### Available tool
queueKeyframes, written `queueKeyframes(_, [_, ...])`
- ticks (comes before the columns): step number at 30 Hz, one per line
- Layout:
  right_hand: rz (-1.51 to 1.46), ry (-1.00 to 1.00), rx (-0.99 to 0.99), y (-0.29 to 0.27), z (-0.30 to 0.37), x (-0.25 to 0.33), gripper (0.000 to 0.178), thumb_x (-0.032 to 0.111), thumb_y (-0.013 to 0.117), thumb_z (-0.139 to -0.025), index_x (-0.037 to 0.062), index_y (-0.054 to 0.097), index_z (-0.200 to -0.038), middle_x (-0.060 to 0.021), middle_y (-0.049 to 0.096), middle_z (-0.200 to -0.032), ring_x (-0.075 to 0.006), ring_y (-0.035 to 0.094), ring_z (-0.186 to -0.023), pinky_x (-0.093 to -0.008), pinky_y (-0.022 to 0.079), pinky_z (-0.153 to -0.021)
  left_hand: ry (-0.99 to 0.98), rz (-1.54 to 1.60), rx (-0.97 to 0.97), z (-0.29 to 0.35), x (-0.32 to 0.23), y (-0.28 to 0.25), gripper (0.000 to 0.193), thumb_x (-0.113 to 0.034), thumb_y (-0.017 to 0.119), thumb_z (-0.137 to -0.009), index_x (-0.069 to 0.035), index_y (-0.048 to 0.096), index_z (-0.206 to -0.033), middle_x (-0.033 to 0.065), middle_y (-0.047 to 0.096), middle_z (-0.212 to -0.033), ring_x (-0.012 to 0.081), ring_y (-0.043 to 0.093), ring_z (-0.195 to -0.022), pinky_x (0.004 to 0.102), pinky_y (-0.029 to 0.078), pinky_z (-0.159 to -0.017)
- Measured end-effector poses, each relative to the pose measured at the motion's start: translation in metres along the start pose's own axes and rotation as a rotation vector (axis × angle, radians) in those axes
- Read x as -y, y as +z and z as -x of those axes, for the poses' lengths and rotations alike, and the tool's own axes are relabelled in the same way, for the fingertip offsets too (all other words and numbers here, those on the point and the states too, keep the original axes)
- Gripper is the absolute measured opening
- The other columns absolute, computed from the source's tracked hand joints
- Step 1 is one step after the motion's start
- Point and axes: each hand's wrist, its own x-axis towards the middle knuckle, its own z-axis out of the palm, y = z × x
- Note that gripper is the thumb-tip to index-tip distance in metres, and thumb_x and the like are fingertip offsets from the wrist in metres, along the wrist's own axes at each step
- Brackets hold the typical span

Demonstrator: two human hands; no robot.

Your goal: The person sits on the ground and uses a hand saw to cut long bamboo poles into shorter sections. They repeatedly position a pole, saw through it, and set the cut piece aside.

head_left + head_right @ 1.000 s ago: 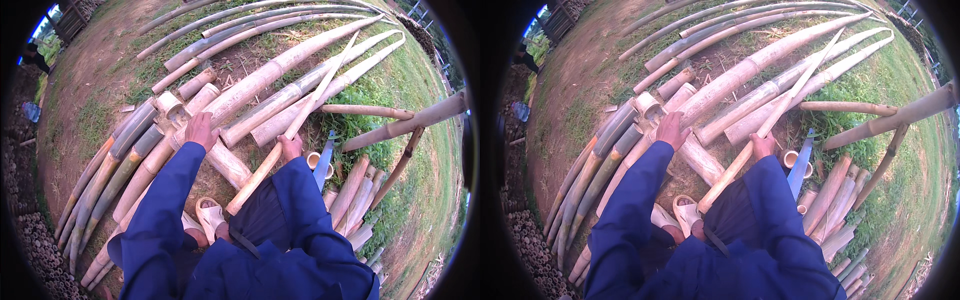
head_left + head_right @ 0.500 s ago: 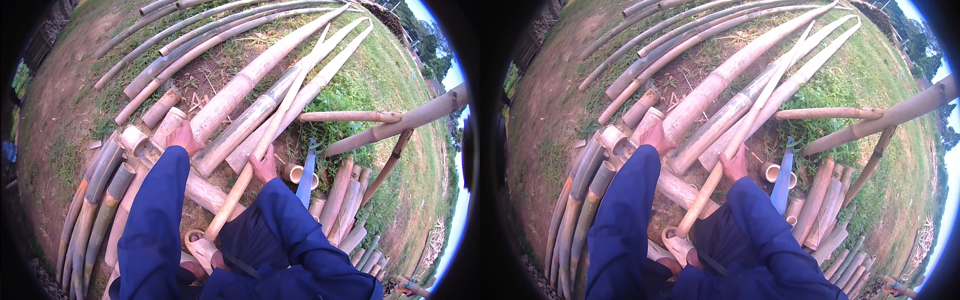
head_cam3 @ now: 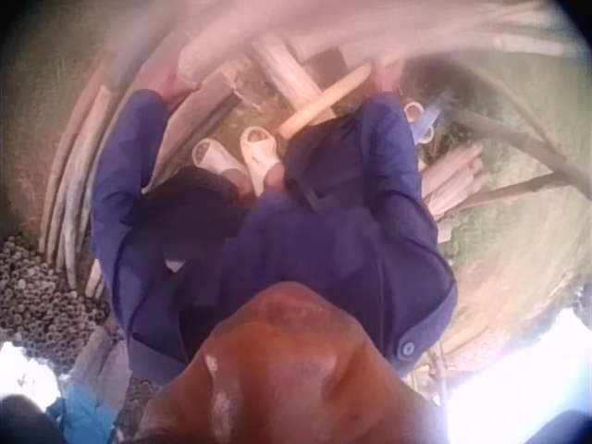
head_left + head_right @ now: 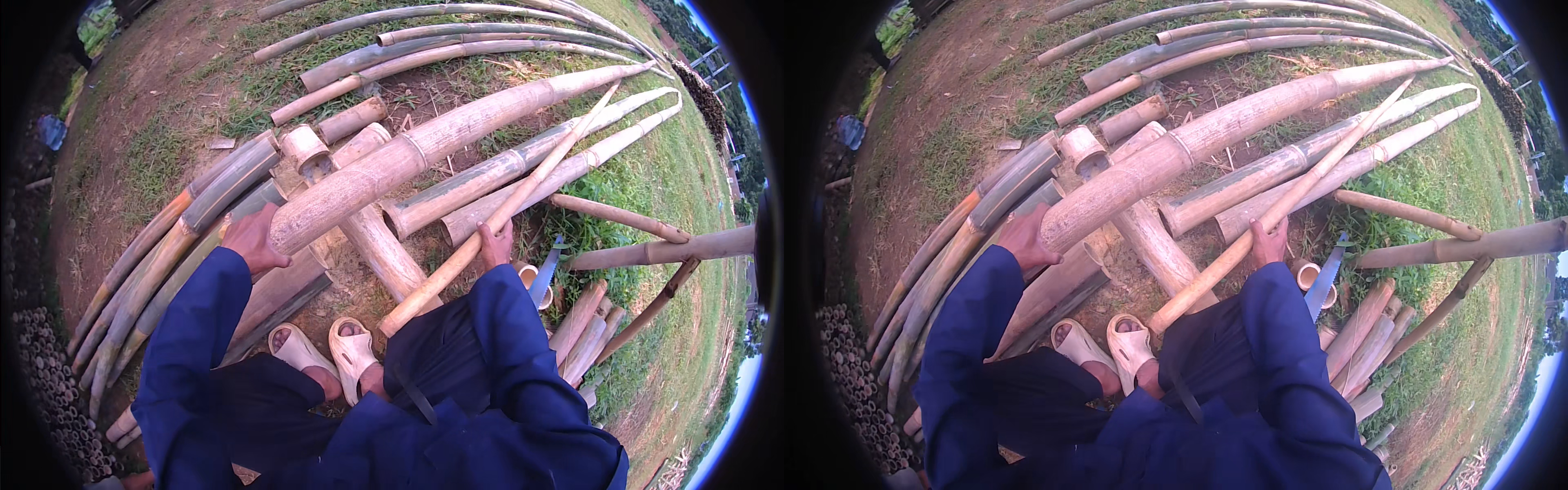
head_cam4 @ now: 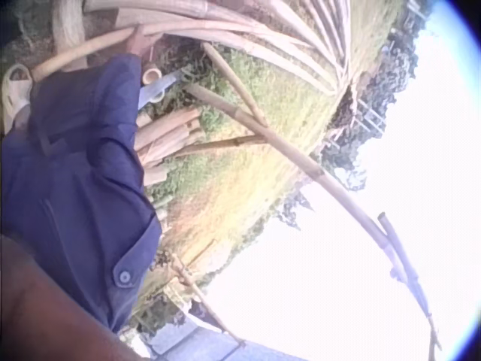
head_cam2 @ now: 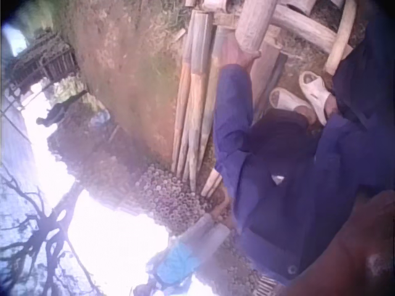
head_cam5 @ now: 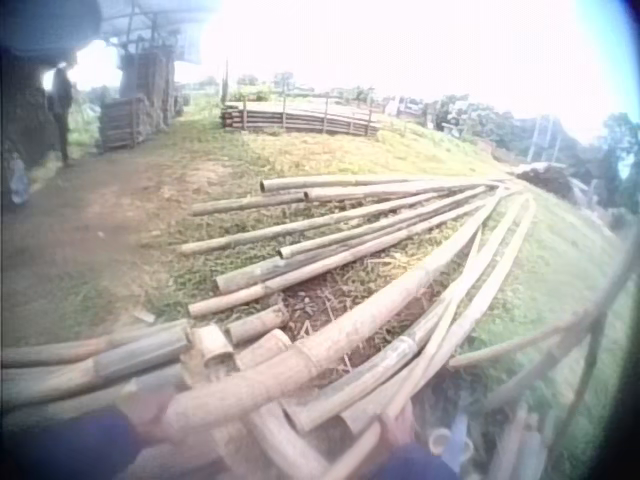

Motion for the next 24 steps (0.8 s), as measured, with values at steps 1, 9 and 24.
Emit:
queueKeyframes(1, [-0.078, 0.021, 0.027, 0.003, 0.0, 0.003, 0.077, 0.016, 0.079, -0.084, -0.0026, 0.041, -0.15, -0.0204, 0.061, -0.128, -0.0263, 0.063, -0.115, -0.0371, 0.051, -0.099, -0.018, -0.021, -0.028, 0.03, 0.037, -0.002, 0.086, -0.033, 0.09, -0.058, -0.005, 0.053, -0.13, 0.0276, 0.07, -0.11, 0.0489, 0.065, -0.108, 0.0538, 0.052, -0.093])
queueKeyframes(9, [-0.288, -0.042, -0.013, -0.026, 0.0, -0.003, 0.058, 0.008, 0.076, -0.086, -0.0039, 0.053, -0.138, -0.0111, 0.063, -0.114, -0.021, 0.064, -0.097, -0.0336, 0.054, -0.085, -0.48, -0.354, 0.134, 0.256, 0.275, 0.033, 0.086, -0.029, 0.094, -0.056, -0.01, 0.051, -0.128, 0.0215, 0.072, -0.112, 0.0413, 0.068, -0.109, 0.0478, 0.045, -0.1])
queueKeyframes(24, [-0.208, 0.17, 0.166, 0.005, 0.01, 0.001, 0.088, 0.019, 0.084, -0.086, 0.0059, 0.032, -0.156, -0.0117, 0.066, -0.106, -0.0218, 0.068, -0.086, -0.0363, 0.056, -0.068, -0.073, -0.181, -0.036, 0.1, 0.02, 0.004, 0.086, -0.048, 0.086, -0.077, -0.002, 0.049, -0.14, 0.0236, 0.059, -0.137, 0.041, 0.058, -0.127, 0.05, 0.047, -0.106])
